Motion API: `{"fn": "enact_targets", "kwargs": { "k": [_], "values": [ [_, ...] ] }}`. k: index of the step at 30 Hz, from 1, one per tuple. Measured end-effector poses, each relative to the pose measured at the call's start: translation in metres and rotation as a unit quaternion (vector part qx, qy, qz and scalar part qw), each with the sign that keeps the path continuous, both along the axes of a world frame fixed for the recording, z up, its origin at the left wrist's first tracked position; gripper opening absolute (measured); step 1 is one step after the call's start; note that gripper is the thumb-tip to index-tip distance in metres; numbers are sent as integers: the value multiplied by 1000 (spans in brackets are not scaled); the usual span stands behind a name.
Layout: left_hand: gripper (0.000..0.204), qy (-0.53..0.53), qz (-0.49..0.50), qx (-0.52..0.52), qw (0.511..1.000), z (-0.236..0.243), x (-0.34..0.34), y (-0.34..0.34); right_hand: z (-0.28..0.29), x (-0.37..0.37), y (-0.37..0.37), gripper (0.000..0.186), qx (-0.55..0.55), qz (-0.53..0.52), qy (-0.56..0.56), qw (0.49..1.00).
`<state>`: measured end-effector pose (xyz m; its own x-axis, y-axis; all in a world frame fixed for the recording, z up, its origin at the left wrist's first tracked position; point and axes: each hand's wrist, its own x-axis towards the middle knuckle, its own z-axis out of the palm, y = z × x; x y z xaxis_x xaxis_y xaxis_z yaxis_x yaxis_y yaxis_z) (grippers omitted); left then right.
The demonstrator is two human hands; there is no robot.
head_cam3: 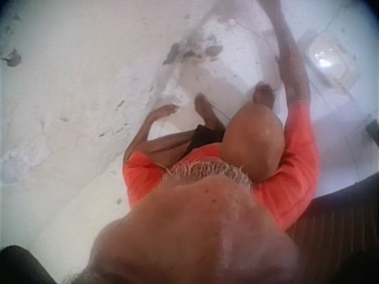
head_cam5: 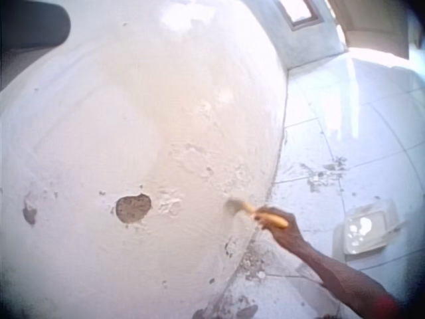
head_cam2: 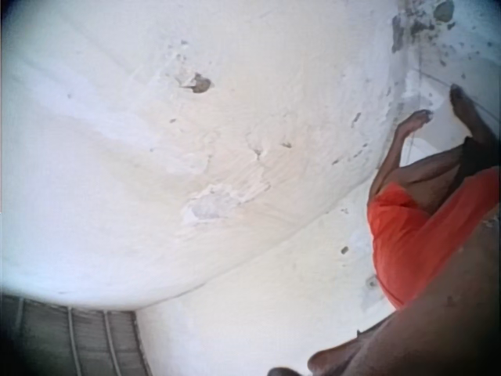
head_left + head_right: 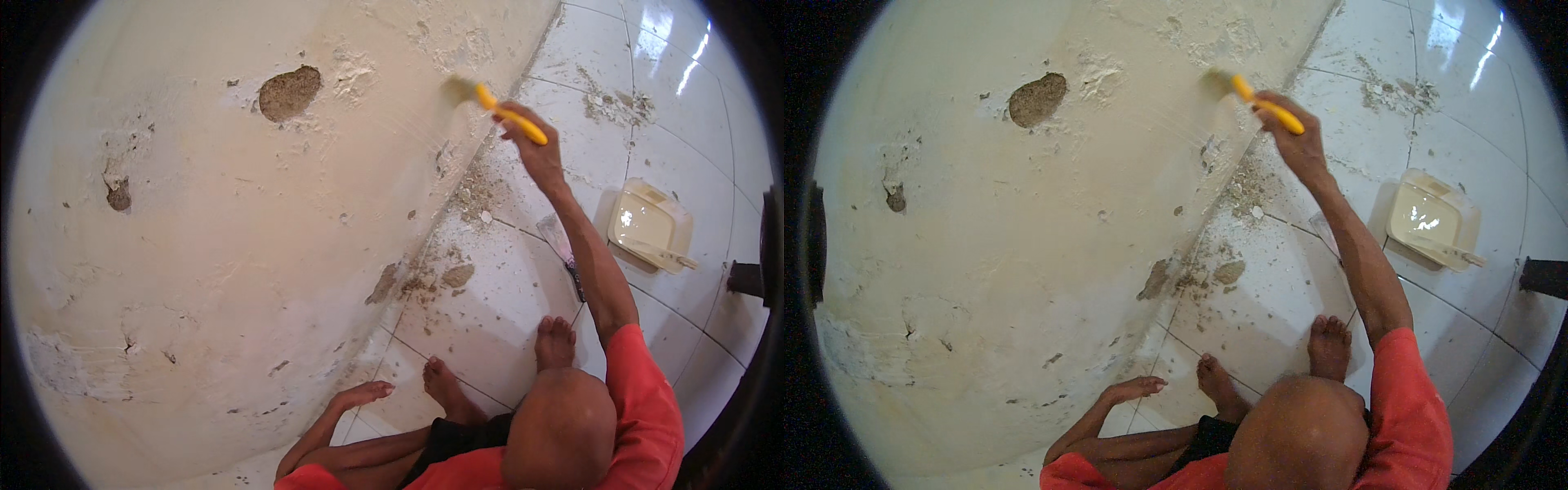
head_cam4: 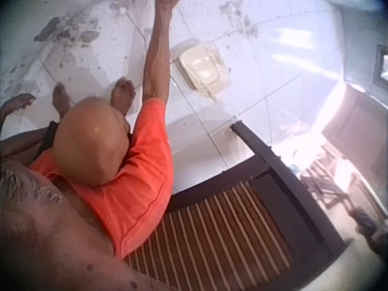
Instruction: The person applies a liquid substance to a damaged wall using a brush and scrapes the surface with a putty knife.
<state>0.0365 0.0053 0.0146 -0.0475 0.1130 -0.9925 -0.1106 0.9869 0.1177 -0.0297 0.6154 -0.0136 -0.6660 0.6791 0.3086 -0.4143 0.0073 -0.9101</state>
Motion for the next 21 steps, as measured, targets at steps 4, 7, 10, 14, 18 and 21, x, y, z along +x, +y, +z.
{"fn": "enact_targets", "kwargs": {
  "k": [4, 7, 10, 14, 18, 21],
  "values": [
    [63, -7, 4, 6, 1000, -1, 5, -17, -28, 5, -32, 31, 186, -79, 0, 979],
    [63, -13, -9, 3, 1000, -3, 4, -19, -35, 26, -108, 30, 173, 62, 39, 982],
    [62, -9, 1, -4, 1000, 0, 0, -18, -19, 42, -110, 30, 107, 223, -1, 969],
    [62, -7, -3, 6, 1000, 3, -2, -2, -43, 23, -52, 29, -15, 163, -33, 986],
    [62, -10, 18, 14, 1000, 4, 5, -8, -35, 2, -17, 28, -31, -30, -4, 999],
    [62, -6, 7, -8, 1000, 2, 8, -13, -39, 9, -58, 28, 90, -66, -20, 994]
  ]
}}
